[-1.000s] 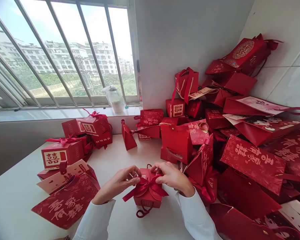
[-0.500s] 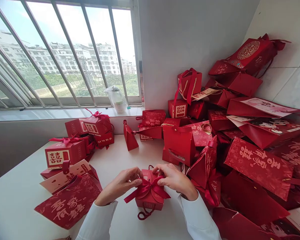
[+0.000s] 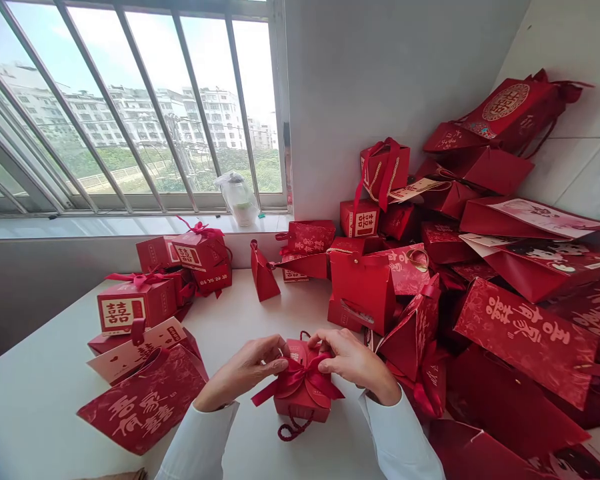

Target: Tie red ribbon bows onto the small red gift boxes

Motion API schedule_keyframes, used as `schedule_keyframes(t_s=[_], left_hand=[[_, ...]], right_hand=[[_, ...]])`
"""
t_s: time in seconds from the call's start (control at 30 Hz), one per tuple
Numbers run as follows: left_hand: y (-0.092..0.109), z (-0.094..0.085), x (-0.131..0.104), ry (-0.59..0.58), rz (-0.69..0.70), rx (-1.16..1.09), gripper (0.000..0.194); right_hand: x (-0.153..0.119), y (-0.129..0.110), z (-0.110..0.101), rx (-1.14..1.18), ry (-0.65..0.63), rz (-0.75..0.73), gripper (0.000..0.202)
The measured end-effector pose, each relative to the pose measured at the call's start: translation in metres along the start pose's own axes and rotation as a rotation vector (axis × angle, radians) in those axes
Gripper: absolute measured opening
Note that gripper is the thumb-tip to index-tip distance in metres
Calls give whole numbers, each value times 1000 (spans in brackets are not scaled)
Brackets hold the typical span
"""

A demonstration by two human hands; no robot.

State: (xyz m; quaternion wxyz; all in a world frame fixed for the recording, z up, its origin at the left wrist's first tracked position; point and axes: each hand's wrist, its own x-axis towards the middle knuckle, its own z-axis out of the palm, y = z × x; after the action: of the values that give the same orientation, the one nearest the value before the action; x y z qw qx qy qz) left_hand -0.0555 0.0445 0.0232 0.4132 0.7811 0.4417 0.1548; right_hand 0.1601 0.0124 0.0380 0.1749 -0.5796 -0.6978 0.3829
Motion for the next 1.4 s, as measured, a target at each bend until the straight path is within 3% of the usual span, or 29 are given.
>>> schedule_keyframes(t_s=[0.33, 0.8, 1.4], left_hand=[[-1, 1, 0, 5, 19, 20, 17], [8, -2, -1, -10, -9, -12, 15], [-2, 0, 4, -30, 23, -47, 14]], right_hand=[[3, 6, 2, -1, -10, -68, 34], [3, 5, 3, 9, 4, -52, 36], [3, 1, 1, -14, -4, 3, 40]])
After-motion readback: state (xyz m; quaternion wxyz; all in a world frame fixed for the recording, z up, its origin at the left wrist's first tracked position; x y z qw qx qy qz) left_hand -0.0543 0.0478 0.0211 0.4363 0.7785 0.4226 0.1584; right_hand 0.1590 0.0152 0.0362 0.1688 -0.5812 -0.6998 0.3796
